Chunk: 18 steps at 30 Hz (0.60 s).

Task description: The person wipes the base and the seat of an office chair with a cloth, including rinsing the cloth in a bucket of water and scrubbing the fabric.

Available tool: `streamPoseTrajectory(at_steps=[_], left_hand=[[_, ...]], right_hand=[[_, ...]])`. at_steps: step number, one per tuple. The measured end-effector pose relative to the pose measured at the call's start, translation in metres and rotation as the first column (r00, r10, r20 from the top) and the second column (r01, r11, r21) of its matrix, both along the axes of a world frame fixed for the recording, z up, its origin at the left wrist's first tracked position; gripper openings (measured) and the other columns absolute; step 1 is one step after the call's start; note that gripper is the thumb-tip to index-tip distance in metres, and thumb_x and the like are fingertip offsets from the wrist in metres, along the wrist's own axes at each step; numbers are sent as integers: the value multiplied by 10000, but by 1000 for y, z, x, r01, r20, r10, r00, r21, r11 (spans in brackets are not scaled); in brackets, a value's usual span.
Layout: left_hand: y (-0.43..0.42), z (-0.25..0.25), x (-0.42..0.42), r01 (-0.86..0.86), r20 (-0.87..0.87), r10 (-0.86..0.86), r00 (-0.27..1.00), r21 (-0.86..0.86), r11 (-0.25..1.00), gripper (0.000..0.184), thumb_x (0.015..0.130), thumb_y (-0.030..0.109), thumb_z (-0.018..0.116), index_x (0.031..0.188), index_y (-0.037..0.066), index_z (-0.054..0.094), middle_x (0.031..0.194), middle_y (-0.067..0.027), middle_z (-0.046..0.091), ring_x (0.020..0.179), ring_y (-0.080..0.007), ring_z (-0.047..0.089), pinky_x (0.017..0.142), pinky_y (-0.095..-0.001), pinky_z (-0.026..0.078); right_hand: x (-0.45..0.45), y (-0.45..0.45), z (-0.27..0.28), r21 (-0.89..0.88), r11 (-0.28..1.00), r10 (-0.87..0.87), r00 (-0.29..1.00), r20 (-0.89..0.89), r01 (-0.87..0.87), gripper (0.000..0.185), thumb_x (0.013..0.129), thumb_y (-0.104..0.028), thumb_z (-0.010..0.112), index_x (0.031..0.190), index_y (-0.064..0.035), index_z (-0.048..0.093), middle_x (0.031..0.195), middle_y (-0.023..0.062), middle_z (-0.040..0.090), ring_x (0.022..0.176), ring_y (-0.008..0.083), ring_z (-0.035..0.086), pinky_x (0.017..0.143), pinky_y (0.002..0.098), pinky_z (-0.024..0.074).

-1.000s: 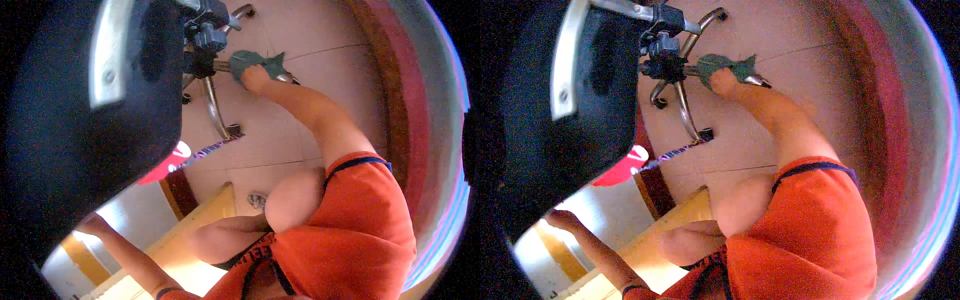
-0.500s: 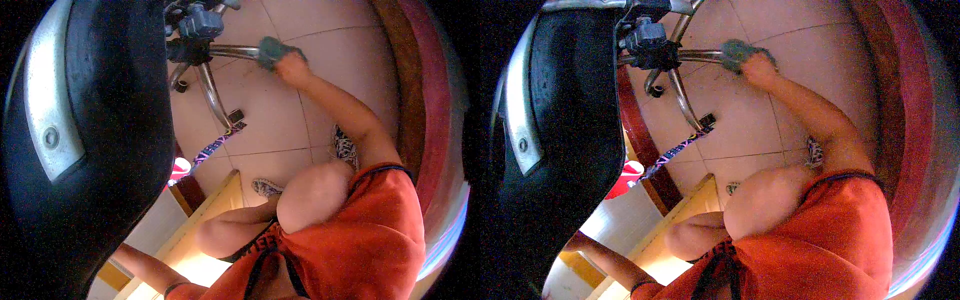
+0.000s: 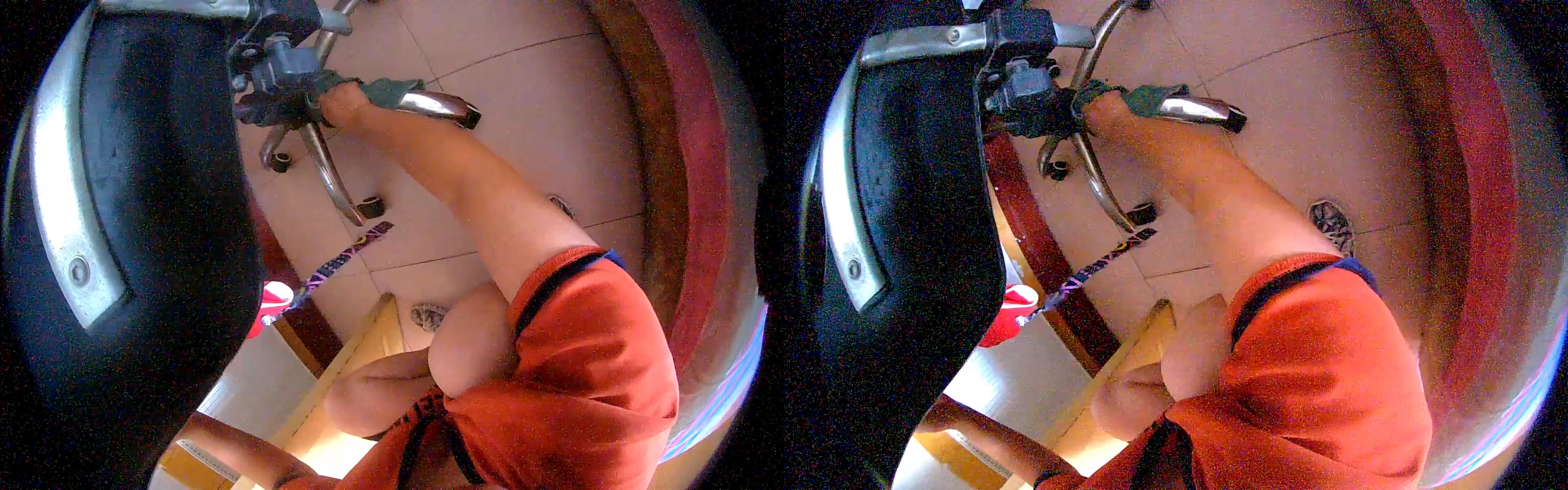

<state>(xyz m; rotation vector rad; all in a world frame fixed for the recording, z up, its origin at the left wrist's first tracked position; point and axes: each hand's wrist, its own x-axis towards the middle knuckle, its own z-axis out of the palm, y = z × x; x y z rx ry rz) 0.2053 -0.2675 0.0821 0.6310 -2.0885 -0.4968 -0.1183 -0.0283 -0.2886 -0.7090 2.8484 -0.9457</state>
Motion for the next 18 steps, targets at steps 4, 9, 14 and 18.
streamPoseTrajectory(at_steps=[4, 9, 14, 18], left_hand=[[-1, -15, 12, -13, 25, 12, 1000, 62, 998, 264, 834, 112, 504, 1058, -24, 526, 1174, -186, 518, 1088, -317, 483, 898, -406, 415], [-2, -29, 34, -51, 51, 44, 998, 139, 989, 274, 837, 121, 500, 1069, -24, 516, 1180, -187, 512, 1093, -318, 479, 903, -407, 412], [3, -49, 47, -66, 57, 55, 997, 194, 979, 285, 840, 130, 497, 1080, -24, 505, 1187, -187, 506, 1098, -318, 476, 907, -409, 409], [8, -65, 56, -82, 77, 66, 995, 236, 968, 294, 842, 137, 495, 1089, -24, 496, 1192, -188, 501, 1101, -319, 473, 910, -410, 407]], right_hand=[[30, 47, 4, 9, 999, 38, 973, -229, -37, 159, 801, -170, 515, 885, -77, 614, 823, 116, 635, 774, 294, 626, 677, 438, 502], [86, 152, -21, -120, 987, -107, 994, 6, 107, 301, 701, -127, 623, 978, -44, 540, 980, 184, 568, 896, 377, 557, 752, 456, 463], [134, 186, -72, -278, 918, -292, 956, 14, 284, 683, 629, -131, 736, 1214, -19, 402, 1150, 207, 470, 1076, 377, 454, 898, 433, 389], [109, 156, -43, -204, 935, -317, 943, -105, 291, 521, 669, -167, 704, 1109, -2, 479, 1047, 198, 547, 987, 396, 522, 876, 473, 409]])
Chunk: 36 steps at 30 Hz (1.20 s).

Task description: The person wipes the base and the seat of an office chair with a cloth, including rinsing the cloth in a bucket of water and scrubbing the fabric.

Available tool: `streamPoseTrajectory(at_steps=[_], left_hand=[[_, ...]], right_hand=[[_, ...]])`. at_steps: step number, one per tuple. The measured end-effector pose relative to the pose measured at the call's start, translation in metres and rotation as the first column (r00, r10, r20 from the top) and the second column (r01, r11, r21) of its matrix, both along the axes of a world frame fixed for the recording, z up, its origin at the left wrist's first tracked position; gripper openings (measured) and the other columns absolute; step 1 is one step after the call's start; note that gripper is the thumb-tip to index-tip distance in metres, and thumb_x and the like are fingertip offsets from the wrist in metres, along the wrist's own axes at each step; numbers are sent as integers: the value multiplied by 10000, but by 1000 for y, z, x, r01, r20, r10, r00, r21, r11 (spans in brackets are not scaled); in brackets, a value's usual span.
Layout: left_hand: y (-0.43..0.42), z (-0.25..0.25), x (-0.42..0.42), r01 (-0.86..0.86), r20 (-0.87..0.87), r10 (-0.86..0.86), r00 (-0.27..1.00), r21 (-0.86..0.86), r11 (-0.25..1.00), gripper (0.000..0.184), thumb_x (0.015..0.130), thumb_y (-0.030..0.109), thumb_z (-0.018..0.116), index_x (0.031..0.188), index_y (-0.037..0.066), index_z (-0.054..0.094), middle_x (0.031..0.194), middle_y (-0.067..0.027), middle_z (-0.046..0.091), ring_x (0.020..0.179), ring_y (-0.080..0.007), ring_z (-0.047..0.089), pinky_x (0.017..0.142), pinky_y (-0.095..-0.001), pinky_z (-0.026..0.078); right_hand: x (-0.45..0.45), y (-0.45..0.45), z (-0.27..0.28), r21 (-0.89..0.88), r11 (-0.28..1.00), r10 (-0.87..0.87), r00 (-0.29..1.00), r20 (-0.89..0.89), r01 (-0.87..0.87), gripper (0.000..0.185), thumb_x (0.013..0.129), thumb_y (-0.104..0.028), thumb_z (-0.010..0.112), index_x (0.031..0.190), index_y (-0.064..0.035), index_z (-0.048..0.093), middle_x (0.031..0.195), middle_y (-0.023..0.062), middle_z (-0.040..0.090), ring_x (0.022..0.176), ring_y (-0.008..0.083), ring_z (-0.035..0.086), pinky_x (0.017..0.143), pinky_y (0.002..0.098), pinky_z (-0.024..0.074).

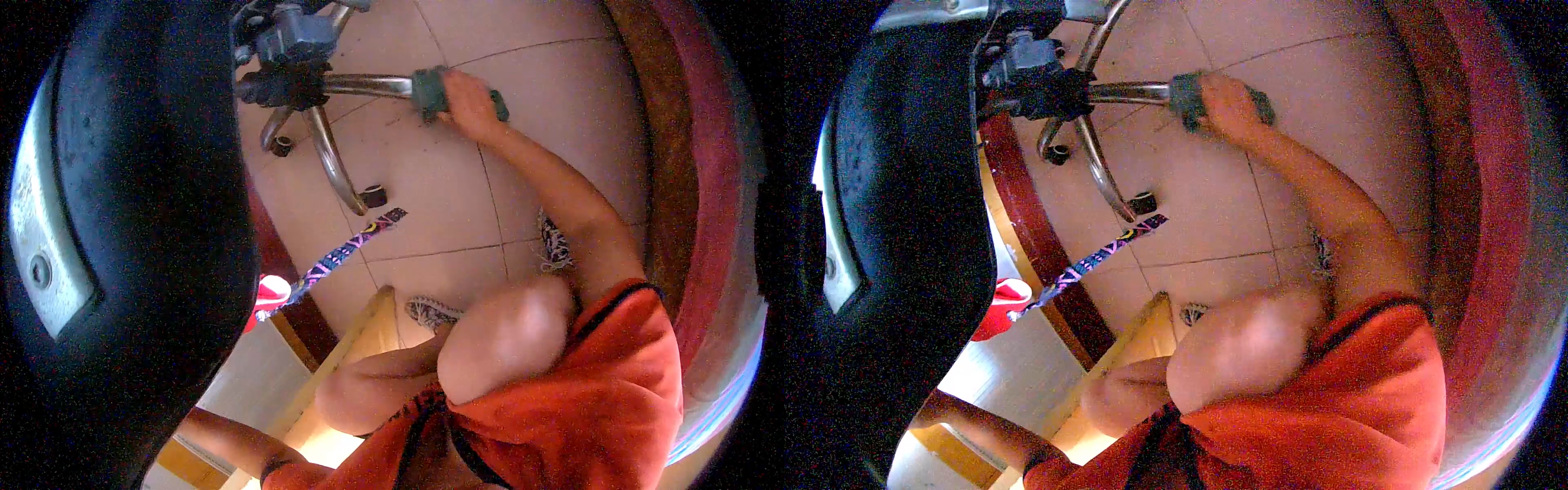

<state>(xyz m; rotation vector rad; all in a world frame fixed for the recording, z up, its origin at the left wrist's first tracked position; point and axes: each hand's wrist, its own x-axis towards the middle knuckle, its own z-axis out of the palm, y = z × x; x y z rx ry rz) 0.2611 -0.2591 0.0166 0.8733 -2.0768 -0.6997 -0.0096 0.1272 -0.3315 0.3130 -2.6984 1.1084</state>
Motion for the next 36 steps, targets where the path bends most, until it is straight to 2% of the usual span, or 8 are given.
streamPoseTrajectory(at_steps=[2, 11, 16, 22, 27, 29, 33, 36], left_hand=[[0, -13, 2, -5, 29, 4, 1000, 28, 1000, 299, 844, 141, 493, 1093, -24, 492, 1195, -188, 499, 1103, -319, 471, 912, -410, 405], [-2, -59, 7, 25, 75, -36, 997, 151, 988, 320, 849, 157, 488, 1113, -23, 473, 1207, -189, 488, 1112, -320, 465, 920, -413, 400], [-2, -66, 22, 10, 73, -25, 997, 188, 982, 332, 852, 166, 484, 1124, -23, 462, 1214, -189, 482, 1117, -320, 462, 924, -414, 397], [-5, -56, 25, -9, 61, -2, 998, 171, 985, 346, 855, 177, 481, 1137, -23, 449, 1222, -190, 475, 1123, -321, 458, 929, -416, 393], [-16, -18, 9, -15, 25, 13, 1000, 80, 997, 359, 858, 186, 477, 1148, -22, 439, 1228, -191, 469, 1127, -321, 454, 934, -417, 390], [-22, 3, -4, -11, 9, 11, 1000, 20, 1000, 363, 860, 189, 476, 1152, -22, 434, 1231, -191, 466, 1129, -322, 453, 935, -418, 388], [-32, 34, -28, 5, -29, -6, 1000, -45, 999, 373, 862, 197, 474, 1161, -22, 426, 1236, -191, 461, 1133, -322, 450, 939, -419, 386], [-38, 54, -46, 13, -35, -17, 999, -96, 995, 381, 864, 202, 472, 1167, -22, 420, 1240, -192, 458, 1136, -322, 448, 942, -420, 384]], right_hand=[[-33, -27, 28, 9, 986, 157, 931, 328, -169, 388, 694, -164, 669, 1010, -6, 509, 979, 201, 573, 913, 387, 563, 792, 475, 455], [-38, -82, 16, -23, 988, 146, 974, -171, -152, 453, 750, -120, 553, 1184, -29, 462, 1102, 168, 551, 991, 346, 553, 816, 445, 462], [47, 17, -45, -59, 990, -126, 990, 62, 130, 489, 777, -84, 505, 1255, -22, 423, 1172, 185, 519, 1049, 361, 521, 874, 446, 434], [93, 60, -37, 197, 964, 56, 856, 514, -181, 340, 771, -20, 519, 1111, 2, 516, 1121, 232, 540, 1065, 393, 505, 889, 441, 416], [99, -7, 1, -459, 889, 144, 956, 255, -11, 460, 763, 54, 505, 1215, -13, 450, 1208, 235, 494, 1139, 392, 467, 985, 407, 367], [58, -53, 32, -483, 816, 361, 933, -2, -317, 483, 752, -20, 559, 1224, -80, 478, 1217, 193, 500, 1200, 358, 412, 1021, 446, 319], [-16, -159, 75, -86, 871, 408, 809, -422, -484, 439, 781, -192, 563, 1214, -152, 499, 1253, 111, 497, 1285, 321, 304, 1039, 543, 233], [-57, -220, 38, 384, 704, 684, 717, -137, -598, 401, 800, -311, 516, 1163, -144, 551, 1262, 96, 490, 1272, 320, 322, 1031, 567, 227]])
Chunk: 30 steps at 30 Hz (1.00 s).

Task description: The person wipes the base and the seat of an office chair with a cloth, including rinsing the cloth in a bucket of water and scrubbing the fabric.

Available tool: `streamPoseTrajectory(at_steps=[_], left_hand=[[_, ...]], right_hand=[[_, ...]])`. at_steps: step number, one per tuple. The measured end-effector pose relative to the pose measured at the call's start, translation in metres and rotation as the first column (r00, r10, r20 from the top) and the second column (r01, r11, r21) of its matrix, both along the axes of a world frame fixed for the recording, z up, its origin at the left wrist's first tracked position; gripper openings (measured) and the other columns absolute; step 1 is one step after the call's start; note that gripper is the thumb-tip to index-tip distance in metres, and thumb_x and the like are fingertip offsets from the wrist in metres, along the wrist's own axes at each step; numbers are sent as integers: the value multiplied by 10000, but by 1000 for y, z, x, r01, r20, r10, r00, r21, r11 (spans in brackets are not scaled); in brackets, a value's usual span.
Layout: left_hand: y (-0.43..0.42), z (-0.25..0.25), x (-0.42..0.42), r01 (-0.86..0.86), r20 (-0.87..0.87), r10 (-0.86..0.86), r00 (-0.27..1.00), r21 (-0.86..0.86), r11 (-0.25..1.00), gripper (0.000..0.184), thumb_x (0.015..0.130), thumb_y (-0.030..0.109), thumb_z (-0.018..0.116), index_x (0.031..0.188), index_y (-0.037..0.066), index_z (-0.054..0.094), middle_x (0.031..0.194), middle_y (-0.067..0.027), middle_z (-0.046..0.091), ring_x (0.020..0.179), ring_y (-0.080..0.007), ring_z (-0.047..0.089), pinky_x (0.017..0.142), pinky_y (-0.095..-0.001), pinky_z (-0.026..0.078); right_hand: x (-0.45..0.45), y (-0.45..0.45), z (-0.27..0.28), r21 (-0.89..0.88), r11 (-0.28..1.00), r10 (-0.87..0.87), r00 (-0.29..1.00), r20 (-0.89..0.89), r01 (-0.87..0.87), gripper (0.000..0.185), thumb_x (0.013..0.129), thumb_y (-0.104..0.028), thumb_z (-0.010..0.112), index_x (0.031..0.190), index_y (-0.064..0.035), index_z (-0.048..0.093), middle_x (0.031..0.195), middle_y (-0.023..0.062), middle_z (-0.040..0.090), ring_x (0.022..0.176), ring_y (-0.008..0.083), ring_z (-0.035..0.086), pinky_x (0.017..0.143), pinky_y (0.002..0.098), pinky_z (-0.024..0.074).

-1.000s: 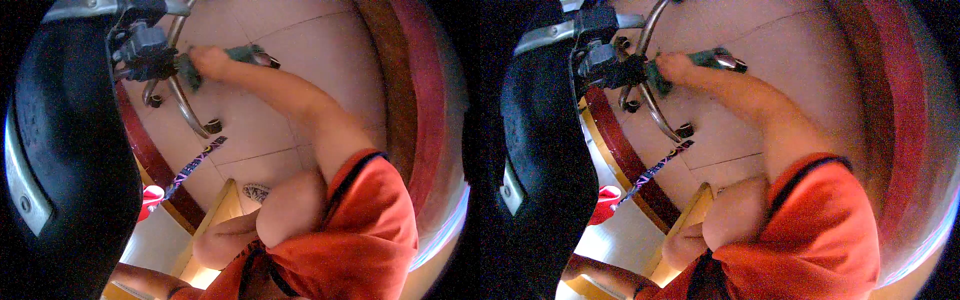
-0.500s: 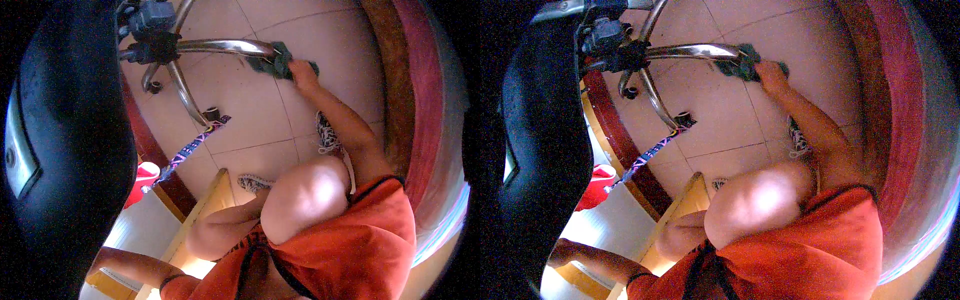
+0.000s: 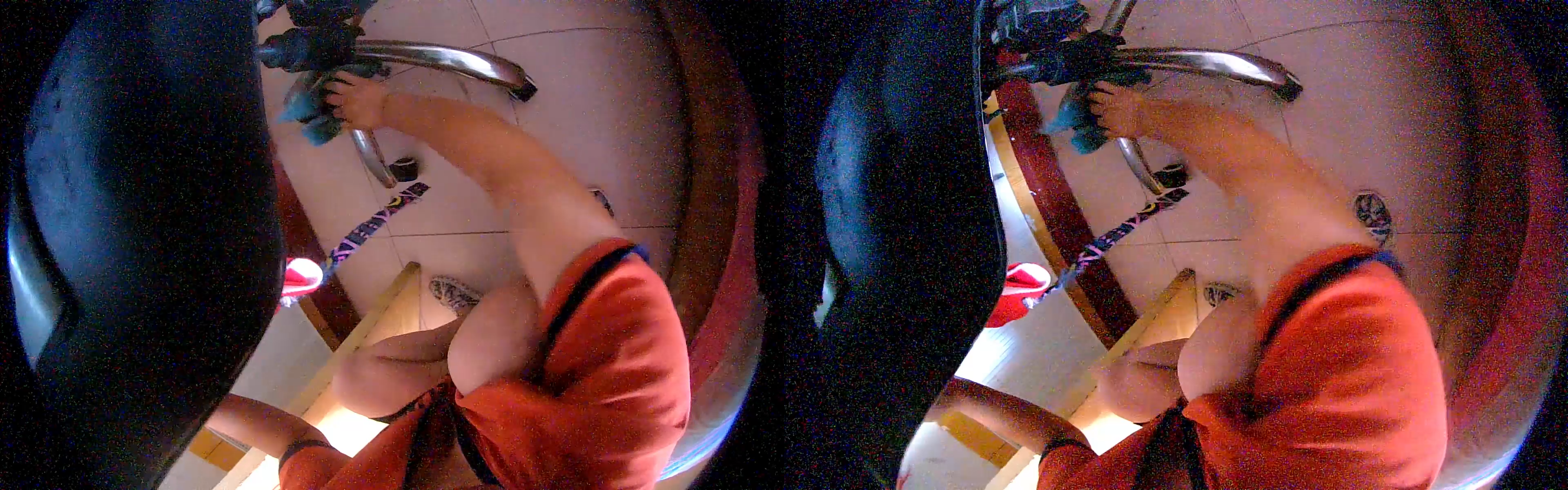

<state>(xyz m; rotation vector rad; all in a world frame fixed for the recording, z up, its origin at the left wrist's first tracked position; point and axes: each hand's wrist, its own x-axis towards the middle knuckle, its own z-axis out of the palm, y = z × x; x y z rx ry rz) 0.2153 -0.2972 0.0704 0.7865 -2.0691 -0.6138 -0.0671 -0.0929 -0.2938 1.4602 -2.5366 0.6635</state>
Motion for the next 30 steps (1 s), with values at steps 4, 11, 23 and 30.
streamPoseTrajectory(at_steps=[4, 11, 23, 30], left_hand=[[-5, 14, -16, -1, 13, 1, 1000, -28, 1000, 391, 866, 209, 469, 1176, -22, 411, 1245, -192, 453, 1140, -323, 445, 945, -421, 381], [-3, 27, -31, 18, -10, -19, 1000, -74, 997, 409, 870, 222, 465, 1191, -21, 396, 1255, -193, 444, 1147, -323, 440, 951, -423, 377], [-39, 25, -35, 20, -33, -23, 999, -106, 994, 439, 877, 243, 457, 1218, -21, 370, 1271, -194, 430, 1158, -325, 432, 961, -427, 369], [-41, 26, -48, 24, -20, -26, 999, -124, 992, 457, 882, 256, 453, 1233, -20, 355, 1280, -195, 421, 1165, -325, 427, 967, -428, 365]], right_hand=[[59, -10, -21, -120, 987, -108, 994, 9, 108, 399, 800, -358, 501, 1112, -125, 590, 1254, 81, 498, 1261, 288, 340, 1049, 562, 183], [208, -39, -200, -509, 860, 366, 721, 589, -20, 360, 783, -270, 607, 1065, -47, 602, 1280, 108, 487, 1243, 327, 367, 1062, 441, 274], [9, -18, -33, -270, 962, 14, 990, -142, -52, 430, 795, -230, 523, 1193, -64, 521, 1328, 133, 417, 1285, 298, 301, 1086, 475, 164], [93, -50, -60, -520, 727, -207, 865, 456, 448, 385, 733, -73, 629, 1112, -118, 580, 1403, 205, 246, 1285, 408, 254, 1054, 485, 261]])
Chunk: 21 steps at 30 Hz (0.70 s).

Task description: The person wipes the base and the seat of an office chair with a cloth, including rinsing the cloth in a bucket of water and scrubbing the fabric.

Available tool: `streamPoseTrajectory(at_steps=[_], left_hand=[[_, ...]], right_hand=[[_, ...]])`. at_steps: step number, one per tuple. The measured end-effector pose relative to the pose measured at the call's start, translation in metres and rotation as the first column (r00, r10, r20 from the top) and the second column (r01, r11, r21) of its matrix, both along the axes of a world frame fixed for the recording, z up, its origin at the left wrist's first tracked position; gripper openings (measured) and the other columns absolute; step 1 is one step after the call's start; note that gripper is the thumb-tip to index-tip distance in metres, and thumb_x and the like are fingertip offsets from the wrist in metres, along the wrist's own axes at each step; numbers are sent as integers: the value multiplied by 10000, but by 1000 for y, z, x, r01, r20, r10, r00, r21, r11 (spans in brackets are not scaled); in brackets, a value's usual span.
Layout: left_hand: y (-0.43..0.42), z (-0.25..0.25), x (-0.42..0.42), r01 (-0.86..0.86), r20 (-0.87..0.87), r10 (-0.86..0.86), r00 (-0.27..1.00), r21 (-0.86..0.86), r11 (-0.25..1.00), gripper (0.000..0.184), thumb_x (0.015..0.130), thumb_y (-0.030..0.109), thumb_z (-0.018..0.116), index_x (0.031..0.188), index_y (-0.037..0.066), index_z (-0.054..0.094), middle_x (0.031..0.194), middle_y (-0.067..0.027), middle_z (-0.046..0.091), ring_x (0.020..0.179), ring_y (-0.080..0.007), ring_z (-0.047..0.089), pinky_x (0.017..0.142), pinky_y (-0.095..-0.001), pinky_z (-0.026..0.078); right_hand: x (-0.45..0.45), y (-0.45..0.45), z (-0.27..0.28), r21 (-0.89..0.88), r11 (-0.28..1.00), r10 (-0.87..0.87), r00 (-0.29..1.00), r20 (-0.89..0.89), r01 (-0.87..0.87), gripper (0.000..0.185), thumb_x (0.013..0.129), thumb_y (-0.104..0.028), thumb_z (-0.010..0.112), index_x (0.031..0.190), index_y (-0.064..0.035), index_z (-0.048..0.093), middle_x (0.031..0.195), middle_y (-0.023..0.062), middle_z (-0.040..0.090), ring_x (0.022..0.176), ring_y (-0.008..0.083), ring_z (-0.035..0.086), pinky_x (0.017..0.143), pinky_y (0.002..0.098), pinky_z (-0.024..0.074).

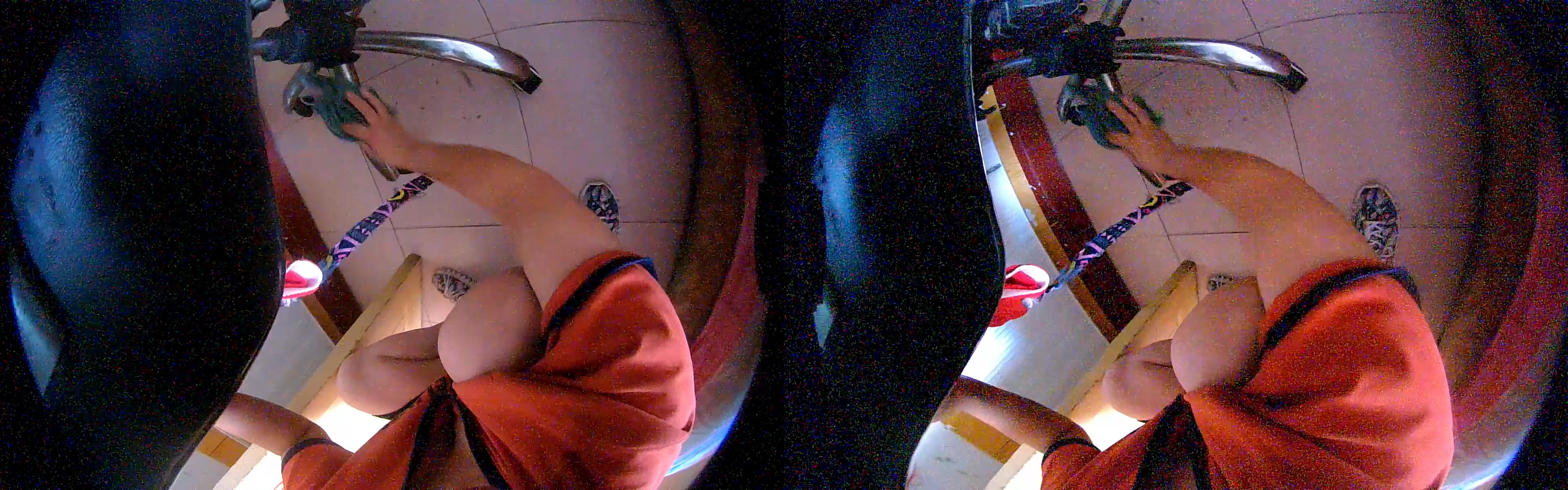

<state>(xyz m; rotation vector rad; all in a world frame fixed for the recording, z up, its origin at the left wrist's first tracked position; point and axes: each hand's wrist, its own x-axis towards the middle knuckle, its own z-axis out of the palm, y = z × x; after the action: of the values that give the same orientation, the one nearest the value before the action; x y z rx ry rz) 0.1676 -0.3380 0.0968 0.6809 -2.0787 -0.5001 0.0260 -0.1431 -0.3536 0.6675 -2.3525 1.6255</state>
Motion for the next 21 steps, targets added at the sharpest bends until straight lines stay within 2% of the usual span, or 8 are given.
streamPoseTrajectory(at_steps=[2, 4, 6, 8, 12, 15, 19, 21], left_hand=[[-2, -2, -3, 3, 5, -3, 1000, -8, 1000, 463, 883, 260, 451, 1237, -20, 351, 1283, -195, 419, 1167, -325, 426, 969, -429, 364], [-6, -5, -8, 10, 6, -10, 1000, -21, 1000, 468, 884, 263, 450, 1242, -20, 347, 1285, -195, 416, 1169, -326, 424, 971, -430, 363], [-8, -10, -13, 15, 8, -15, 1000, -29, 999, 473, 885, 267, 449, 1246, -20, 343, 1288, -195, 414, 1171, -326, 423, 973, -430, 361], [-12, -13, -15, 26, 7, -26, 1000, -34, 999, 478, 886, 270, 448, 1250, -20, 338, 1290, -196, 411, 1173, -326, 421, 974, -431, 360], [-14, -17, -10, 44, -10, -44, 999, -38, 998, 489, 889, 278, 445, 1259, -20, 330, 1296, -196, 407, 1177, -326, 419, 978, -432, 358], [-15, -13, -8, 55, -10, -56, 998, -35, 998, 497, 891, 283, 443, 1265, -20, 323, 1300, -196, 403, 1179, -327, 416, 980, -433, 356], [3, 8, -22, 61, -11, -61, 998, -25, 998, 507, 893, 290, 441, 1274, -20, 315, 1305, -197, 398, 1183, -327, 414, 984, -434, 353], [6, 9, -31, 53, -5, -53, 999, -17, 998, 512, 894, 294, 439, 1279, -19, 311, 1308, -197, 396, 1185, -327, 412, 986, -434, 352]], right_hand=[[47, -4, -26, -41, 999, 23, 997, 68, -20, 404, 732, -42, 633, 1122, -125, 569, 1402, 225, 221, 1270, 437, 264, 1046, 484, 284], [76, -15, -52, -325, 934, 261, 909, 326, -151, 438, 757, -44, 625, 1170, -152, 527, 1370, 241, 238, 1234, 451, 321, 1038, 453, 315], [39, -34, -61, -376, 921, 185, 963, 198, -100, 493, 764, -29, 603, 1220, -177, 484, 1331, 239, 270, 1176, 445, 394, 999, 416, 372], [-15, -31, -30, -467, 879, 136, 888, 440, 97, 525, 743, -96, 635, 1241, -178, 488, 1320, 258, 299, 1157, 451, 413, 966, 446, 395], [-38, -37, -5, -366, 920, 100, 818, 567, 141, 603, 713, -167, 678, 1274, -186, 456, 1271, 280, 327, 1091, 458, 453, 919, 442, 432], [-27, -48, -10, -321, 926, -74, 931, 359, 197, 653, 688, -201, 703, 1287, -187, 444, 1255, 302, 325, 1062, 458, 480, 888, 432, 456], [13, -1, 9, -207, 977, 129, 917, 377, -53, 641, 708, -207, 691, 1299, -202, 442, 1295, 271, 324, 1055, 433, 498, 891, 424, 459], [24, 11, 1, -494, 867, 448, 528, 721, -61, 556, 754, -190, 634, 1282, -203, 458, 1308, 223, 346, 1043, 397, 514, 880, 421, 467]])
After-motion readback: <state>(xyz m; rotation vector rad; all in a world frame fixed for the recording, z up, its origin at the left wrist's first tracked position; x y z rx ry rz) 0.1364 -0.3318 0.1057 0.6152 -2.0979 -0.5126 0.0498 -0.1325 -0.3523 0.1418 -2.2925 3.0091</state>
